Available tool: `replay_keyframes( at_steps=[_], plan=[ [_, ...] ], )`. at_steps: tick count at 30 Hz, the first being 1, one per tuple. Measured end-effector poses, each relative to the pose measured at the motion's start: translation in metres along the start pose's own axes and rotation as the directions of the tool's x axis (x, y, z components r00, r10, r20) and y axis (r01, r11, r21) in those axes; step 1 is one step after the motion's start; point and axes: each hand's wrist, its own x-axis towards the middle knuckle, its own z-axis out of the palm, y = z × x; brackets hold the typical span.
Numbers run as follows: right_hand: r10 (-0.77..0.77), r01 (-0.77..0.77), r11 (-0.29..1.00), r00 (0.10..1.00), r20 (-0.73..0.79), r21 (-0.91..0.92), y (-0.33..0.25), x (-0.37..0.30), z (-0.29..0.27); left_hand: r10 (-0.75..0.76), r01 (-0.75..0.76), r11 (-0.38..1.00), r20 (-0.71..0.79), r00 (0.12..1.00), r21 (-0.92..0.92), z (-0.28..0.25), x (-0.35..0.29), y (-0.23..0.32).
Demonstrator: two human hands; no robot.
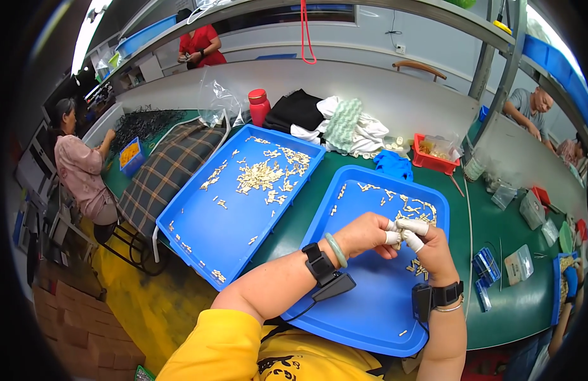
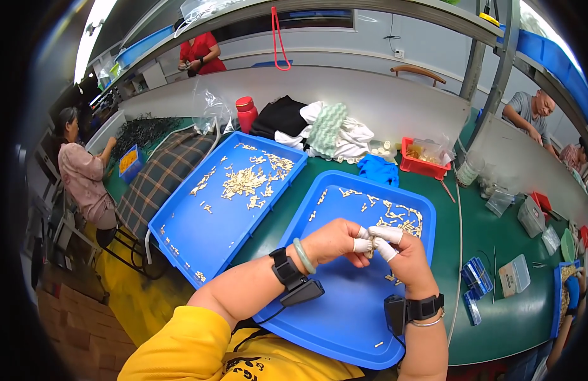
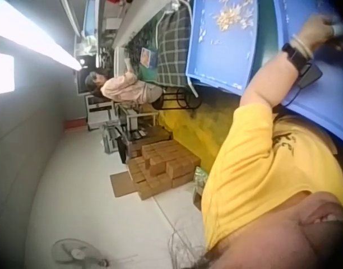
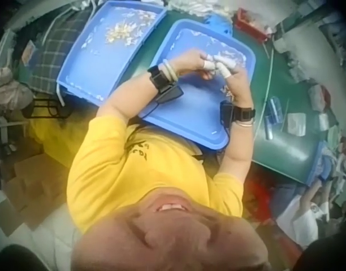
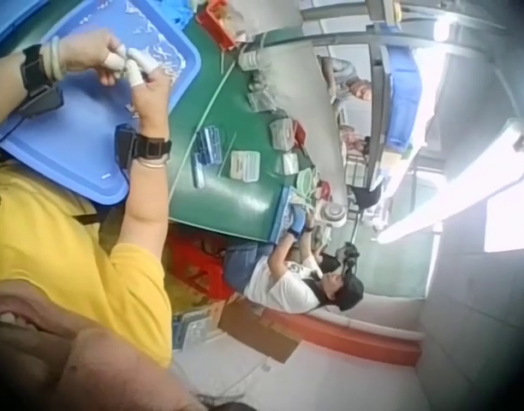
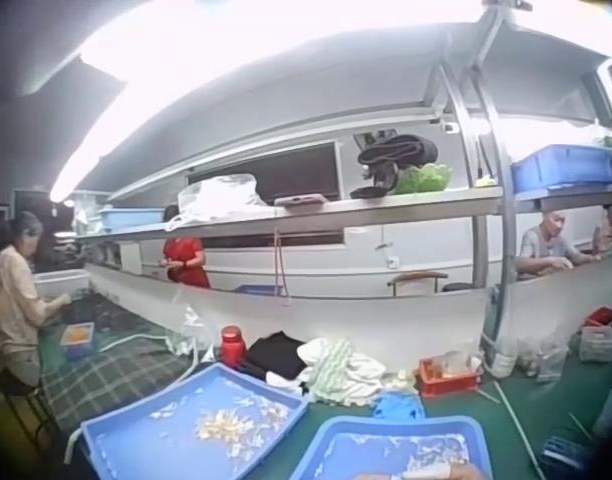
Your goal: The person picks up small metal components from a blue tray, joins them together by hand, and places the assembled units back onto the tray.
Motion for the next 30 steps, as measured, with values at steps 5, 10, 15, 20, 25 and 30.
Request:
replay_keyframes(
  at_steps=[5, 10, 15, 20, 25, 30],
  plan=[
    [-0.003, 0.003, 0.999, 1.000, -0.006, -0.036, 0.004, -0.002, 0.000, -0.038, 0.038, 0.998, -0.004, 0.999, -0.048, 0.005, 0.000, -0.006],
    [0.026, -0.025, 1.000, 0.993, -0.115, 0.011, 0.003, -0.001, -0.001, -0.086, 0.087, 0.996, 0.047, 0.995, -0.020, 0.006, -0.003, 0.000],
    [0.145, -0.133, 0.989, 0.963, -0.227, 0.066, 0.002, 0.005, -0.006, 0.019, -0.043, 0.979, -0.118, 0.993, -0.202, -0.009, 0.001, 0.001],
    [-0.116, 0.106, 0.986, 0.990, -0.074, -0.126, 0.007, 0.008, -0.001, 0.023, -0.069, 0.965, -0.179, 0.984, -0.253, -0.008, 0.000, 0.010],
    [-0.289, 0.262, 0.918, 0.956, -0.048, -0.297, 0.008, 0.009, -0.001, 0.041, -0.069, 0.986, -0.178, 0.983, -0.153, 0.000, -0.001, 0.011],
    [-0.241, 0.217, 0.939, 0.969, -0.061, -0.268, -0.002, 0.006, 0.001, 0.099, -0.119, 0.985, -0.158, 0.982, -0.123, -0.003, 0.001, 0.009]
  ],
)
